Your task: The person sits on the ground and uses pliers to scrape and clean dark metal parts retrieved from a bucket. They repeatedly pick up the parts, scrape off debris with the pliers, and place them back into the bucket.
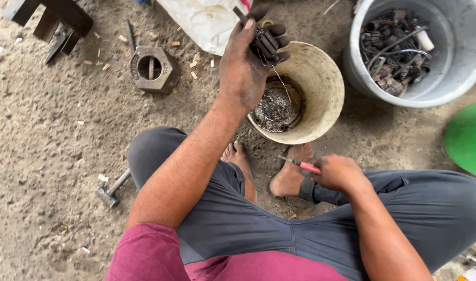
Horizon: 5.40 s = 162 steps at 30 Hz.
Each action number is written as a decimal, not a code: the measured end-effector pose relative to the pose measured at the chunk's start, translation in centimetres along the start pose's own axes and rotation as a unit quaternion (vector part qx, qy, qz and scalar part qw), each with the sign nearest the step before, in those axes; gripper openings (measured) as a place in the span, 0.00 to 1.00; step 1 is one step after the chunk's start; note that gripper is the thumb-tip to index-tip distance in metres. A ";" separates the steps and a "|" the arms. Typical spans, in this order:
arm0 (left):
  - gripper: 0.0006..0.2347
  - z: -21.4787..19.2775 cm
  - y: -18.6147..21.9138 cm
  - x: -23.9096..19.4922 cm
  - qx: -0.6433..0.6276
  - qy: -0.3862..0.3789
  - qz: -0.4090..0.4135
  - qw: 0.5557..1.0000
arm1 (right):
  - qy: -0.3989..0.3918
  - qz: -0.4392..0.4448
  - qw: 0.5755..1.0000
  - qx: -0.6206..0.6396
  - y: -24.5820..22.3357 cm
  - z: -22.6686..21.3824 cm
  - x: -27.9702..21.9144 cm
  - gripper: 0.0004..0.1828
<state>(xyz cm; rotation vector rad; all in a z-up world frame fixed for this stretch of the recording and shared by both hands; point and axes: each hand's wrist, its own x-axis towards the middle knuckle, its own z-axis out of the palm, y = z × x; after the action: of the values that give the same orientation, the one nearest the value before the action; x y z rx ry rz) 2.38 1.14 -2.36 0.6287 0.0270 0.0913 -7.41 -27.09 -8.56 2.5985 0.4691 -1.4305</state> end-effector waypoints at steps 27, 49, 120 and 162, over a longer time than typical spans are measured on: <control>0.26 -0.3 -3.2 -3.6 0.316 -0.080 -0.074 0.943 | 0.575 -0.209 0.732 0.300 -6.0 -11.6 -4.1 0.13; 0.25 1.4 -3.5 -2.2 0.374 -0.043 -0.155 0.913 | 0.572 -0.213 0.692 0.384 -3.4 -9.9 0.2 0.09; 0.20 -0.7 0.3 0.6 0.175 -0.028 -0.103 0.979 | 0.427 -0.278 0.688 0.517 -1.0 -9.1 -4.1 0.05; 0.12 -3.4 1.7 0.7 0.263 -0.091 -0.130 0.952 | 0.528 -0.271 0.769 0.237 -0.4 -10.2 -2.6 0.03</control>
<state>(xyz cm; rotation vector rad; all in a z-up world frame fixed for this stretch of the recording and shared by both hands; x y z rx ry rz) 2.73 4.55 -4.16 1.1589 -0.0459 -0.2380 -0.71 -24.54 -0.86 3.7039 1.1570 0.1461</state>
